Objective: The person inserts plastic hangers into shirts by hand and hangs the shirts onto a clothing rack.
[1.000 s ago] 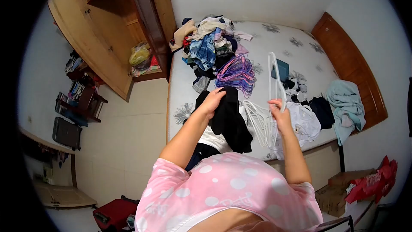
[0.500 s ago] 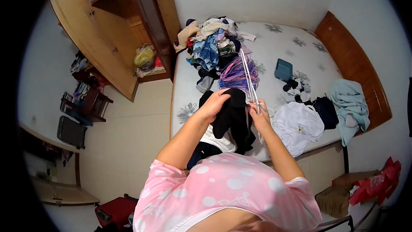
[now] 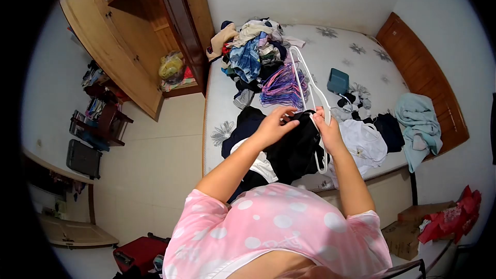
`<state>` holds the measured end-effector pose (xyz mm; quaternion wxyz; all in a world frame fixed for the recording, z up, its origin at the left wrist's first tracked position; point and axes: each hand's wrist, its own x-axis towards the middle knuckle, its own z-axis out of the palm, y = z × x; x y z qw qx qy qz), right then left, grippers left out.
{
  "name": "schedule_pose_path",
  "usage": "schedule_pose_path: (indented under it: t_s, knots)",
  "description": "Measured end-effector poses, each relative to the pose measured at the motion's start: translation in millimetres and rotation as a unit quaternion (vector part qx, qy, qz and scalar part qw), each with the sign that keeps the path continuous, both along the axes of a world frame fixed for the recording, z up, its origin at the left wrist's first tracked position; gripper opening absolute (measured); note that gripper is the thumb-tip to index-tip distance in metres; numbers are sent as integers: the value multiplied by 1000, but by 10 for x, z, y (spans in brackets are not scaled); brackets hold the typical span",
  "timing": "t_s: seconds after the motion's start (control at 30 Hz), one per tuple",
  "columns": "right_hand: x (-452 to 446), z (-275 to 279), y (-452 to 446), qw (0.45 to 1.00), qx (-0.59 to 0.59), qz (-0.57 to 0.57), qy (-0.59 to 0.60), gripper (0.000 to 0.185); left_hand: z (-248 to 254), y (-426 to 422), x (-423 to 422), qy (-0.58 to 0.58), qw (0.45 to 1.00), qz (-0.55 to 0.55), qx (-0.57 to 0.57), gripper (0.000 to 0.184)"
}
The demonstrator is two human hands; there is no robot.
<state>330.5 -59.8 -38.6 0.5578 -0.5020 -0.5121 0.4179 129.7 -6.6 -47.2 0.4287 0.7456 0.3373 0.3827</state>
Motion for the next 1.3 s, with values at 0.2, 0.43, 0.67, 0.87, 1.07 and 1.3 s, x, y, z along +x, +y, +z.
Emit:
schedule_pose_path:
  t_s: [0.2,0.43,0.67,0.87,1.07,1.3]
  knots:
    - [40,132,-181,1000,10,2,-2,16,-13,-77,281,46,998,-19,27,33]
    - [185,143,-325,1000,-6,-7,-25,17,-125,121,310,7,993,-94,-70,20]
    - [391,-27,-373,999,11,-50,-11,13,434,-37,13,-186,833,-200,-482,14]
    - [588,-76,-619,998,-5,-54,45,26,232,255,-56,-240,866,-72,-433,15]
    - [896,-235,-1132,987,-133,28,83,40,71,490,-207,-260,882,8,-393,20]
    - [720,-284,-1212,977,-177,112,38,50,147,497,-137,-188,938,6,-290,21]
